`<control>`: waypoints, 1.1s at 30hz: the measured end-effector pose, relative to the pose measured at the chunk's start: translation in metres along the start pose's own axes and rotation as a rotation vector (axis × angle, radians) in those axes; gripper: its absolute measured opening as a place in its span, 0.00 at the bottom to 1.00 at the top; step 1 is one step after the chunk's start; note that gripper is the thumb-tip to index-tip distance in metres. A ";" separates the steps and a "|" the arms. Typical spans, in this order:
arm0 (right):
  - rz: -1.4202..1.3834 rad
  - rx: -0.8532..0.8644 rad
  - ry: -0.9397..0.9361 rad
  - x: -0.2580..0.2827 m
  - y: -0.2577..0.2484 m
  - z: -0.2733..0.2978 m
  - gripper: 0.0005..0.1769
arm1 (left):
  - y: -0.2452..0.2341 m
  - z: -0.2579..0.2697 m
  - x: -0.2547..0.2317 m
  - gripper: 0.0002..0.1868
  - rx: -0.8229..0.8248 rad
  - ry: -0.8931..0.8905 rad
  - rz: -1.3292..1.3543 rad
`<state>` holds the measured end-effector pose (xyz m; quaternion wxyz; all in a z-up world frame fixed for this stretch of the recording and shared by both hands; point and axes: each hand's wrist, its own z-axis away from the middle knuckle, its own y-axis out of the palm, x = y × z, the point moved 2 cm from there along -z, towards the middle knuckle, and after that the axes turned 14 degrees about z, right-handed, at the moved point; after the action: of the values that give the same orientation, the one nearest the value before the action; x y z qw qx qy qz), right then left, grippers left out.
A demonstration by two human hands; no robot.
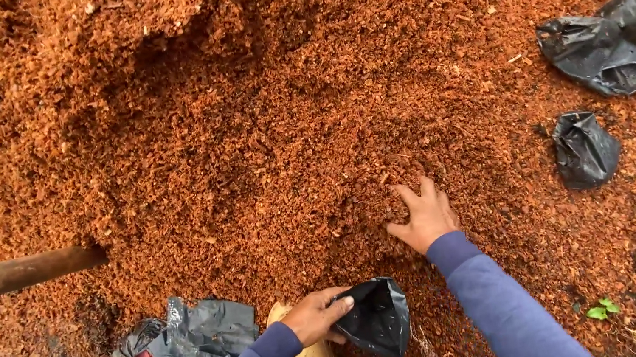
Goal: Potting small seedlings into black plastic nursery bags using coco peat soil by hand.
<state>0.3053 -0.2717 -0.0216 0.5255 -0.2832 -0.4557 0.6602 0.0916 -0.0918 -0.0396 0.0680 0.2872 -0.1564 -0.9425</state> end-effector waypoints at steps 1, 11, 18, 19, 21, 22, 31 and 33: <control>0.041 0.121 -0.029 -0.001 -0.008 0.001 0.46 | -0.001 0.000 0.002 0.24 0.014 0.027 0.024; 0.200 -0.016 -0.375 0.080 -0.166 -0.039 0.40 | -0.032 0.011 0.034 0.22 0.033 0.080 0.180; 0.136 -0.431 -0.652 0.203 -0.249 -0.109 0.41 | -0.045 0.010 0.033 0.26 0.063 -0.058 0.112; 0.125 -0.464 -0.654 0.217 -0.257 -0.118 0.41 | -0.049 0.004 0.039 0.26 0.101 -0.063 0.177; 0.112 -0.492 -0.667 0.239 -0.263 -0.138 0.41 | -0.053 -0.002 0.049 0.27 0.132 -0.066 0.251; 0.128 -0.534 -0.671 0.247 -0.264 -0.149 0.43 | -0.054 -0.004 0.048 0.26 0.182 -0.036 0.201; 0.360 -0.031 -0.475 0.225 -0.222 -0.160 0.51 | -0.050 -0.006 0.039 0.25 0.221 -0.002 0.167; 0.491 0.104 -0.435 0.202 -0.189 -0.150 0.53 | -0.050 -0.007 0.027 0.24 0.208 -0.003 0.190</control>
<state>0.4574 -0.0275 0.1057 0.2547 -0.2098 -0.4411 0.8346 0.0709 -0.0526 -0.0758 0.1266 0.2753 -0.2799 -0.9110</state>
